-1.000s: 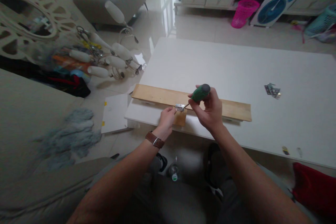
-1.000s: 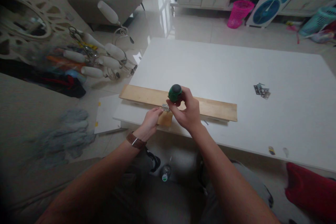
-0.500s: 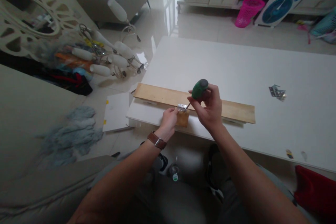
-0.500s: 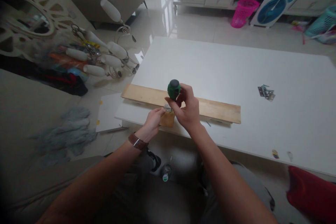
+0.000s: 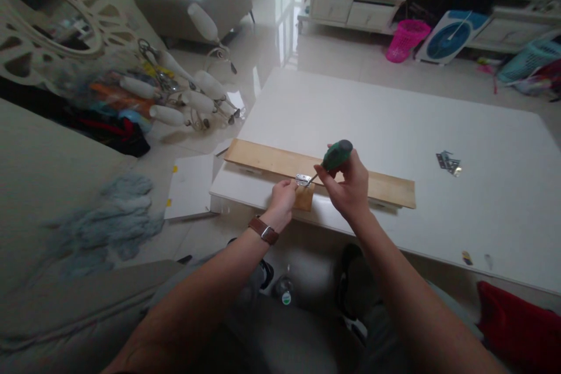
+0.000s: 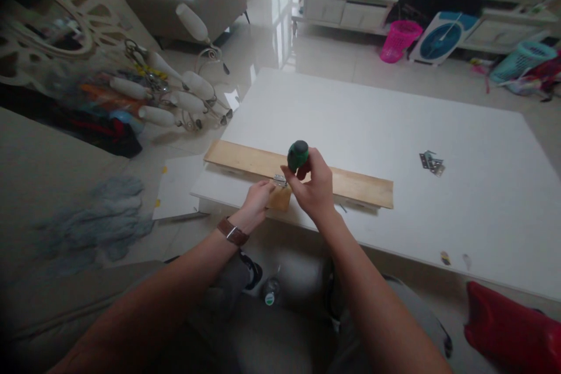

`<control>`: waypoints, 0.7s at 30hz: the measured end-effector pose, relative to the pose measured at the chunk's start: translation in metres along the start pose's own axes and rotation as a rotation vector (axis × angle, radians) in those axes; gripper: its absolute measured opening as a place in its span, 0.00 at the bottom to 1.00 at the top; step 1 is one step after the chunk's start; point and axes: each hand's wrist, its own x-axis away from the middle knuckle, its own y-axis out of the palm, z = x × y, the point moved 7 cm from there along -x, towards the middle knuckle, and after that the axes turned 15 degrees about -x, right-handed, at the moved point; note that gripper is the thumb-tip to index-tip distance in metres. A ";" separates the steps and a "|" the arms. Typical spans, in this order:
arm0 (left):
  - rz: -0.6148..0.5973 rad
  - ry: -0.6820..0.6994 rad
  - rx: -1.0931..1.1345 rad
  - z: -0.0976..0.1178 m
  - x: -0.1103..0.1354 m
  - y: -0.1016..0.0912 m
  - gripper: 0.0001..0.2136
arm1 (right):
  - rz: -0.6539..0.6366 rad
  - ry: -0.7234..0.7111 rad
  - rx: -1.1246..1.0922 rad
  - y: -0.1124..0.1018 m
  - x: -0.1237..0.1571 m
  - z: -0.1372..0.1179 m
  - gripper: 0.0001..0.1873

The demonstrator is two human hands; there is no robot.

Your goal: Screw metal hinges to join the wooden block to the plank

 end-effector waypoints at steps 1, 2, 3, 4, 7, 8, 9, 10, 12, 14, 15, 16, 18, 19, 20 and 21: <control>-0.002 -0.001 0.005 0.001 0.001 0.000 0.05 | 0.001 0.011 0.005 0.000 0.000 0.000 0.14; -0.001 0.002 0.010 0.002 0.001 0.000 0.05 | 0.002 0.026 0.005 0.000 0.001 0.001 0.13; 0.004 0.004 0.011 0.002 0.002 0.000 0.05 | 0.004 0.044 0.001 0.000 0.001 0.001 0.12; 0.016 0.012 0.008 0.003 0.002 -0.001 0.05 | 0.006 0.061 -0.003 0.000 0.002 0.001 0.12; 0.048 0.037 -0.020 0.004 0.001 -0.004 0.05 | -0.005 0.090 -0.015 0.002 0.001 -0.002 0.12; 0.041 0.038 -0.028 0.004 0.001 -0.003 0.05 | -0.011 0.091 -0.015 0.002 0.001 -0.003 0.12; 0.032 0.039 -0.031 0.004 0.000 -0.003 0.05 | -0.015 0.091 -0.014 0.002 0.001 -0.005 0.12; 0.022 0.040 -0.030 0.004 0.000 -0.002 0.05 | -0.016 0.091 -0.013 0.002 0.001 -0.006 0.12; 0.016 0.041 -0.022 0.004 0.000 -0.002 0.05 | -0.014 0.101 -0.021 0.001 0.001 -0.005 0.13; 0.022 0.042 -0.015 0.004 0.001 -0.002 0.03 | -0.006 0.121 -0.055 -0.001 0.001 -0.001 0.15; 0.025 0.045 -0.016 0.005 0.001 -0.002 0.03 | 0.003 0.129 -0.071 -0.002 0.001 0.001 0.16; 0.029 0.048 -0.021 0.005 0.001 -0.003 0.02 | 0.016 0.133 -0.079 -0.003 0.001 0.003 0.17; 0.032 0.056 -0.024 0.005 0.000 -0.003 0.03 | 0.040 0.131 -0.069 -0.005 0.001 0.004 0.17; 0.030 0.055 -0.019 0.004 0.000 -0.003 0.03 | 0.048 0.129 -0.052 -0.006 0.001 0.005 0.16; 0.027 0.051 -0.012 0.003 -0.001 -0.002 0.04 | 0.053 0.127 -0.032 -0.007 0.001 0.004 0.15; 0.026 0.048 -0.004 0.001 -0.002 -0.002 0.05 | 0.055 0.129 -0.015 -0.007 0.001 0.004 0.14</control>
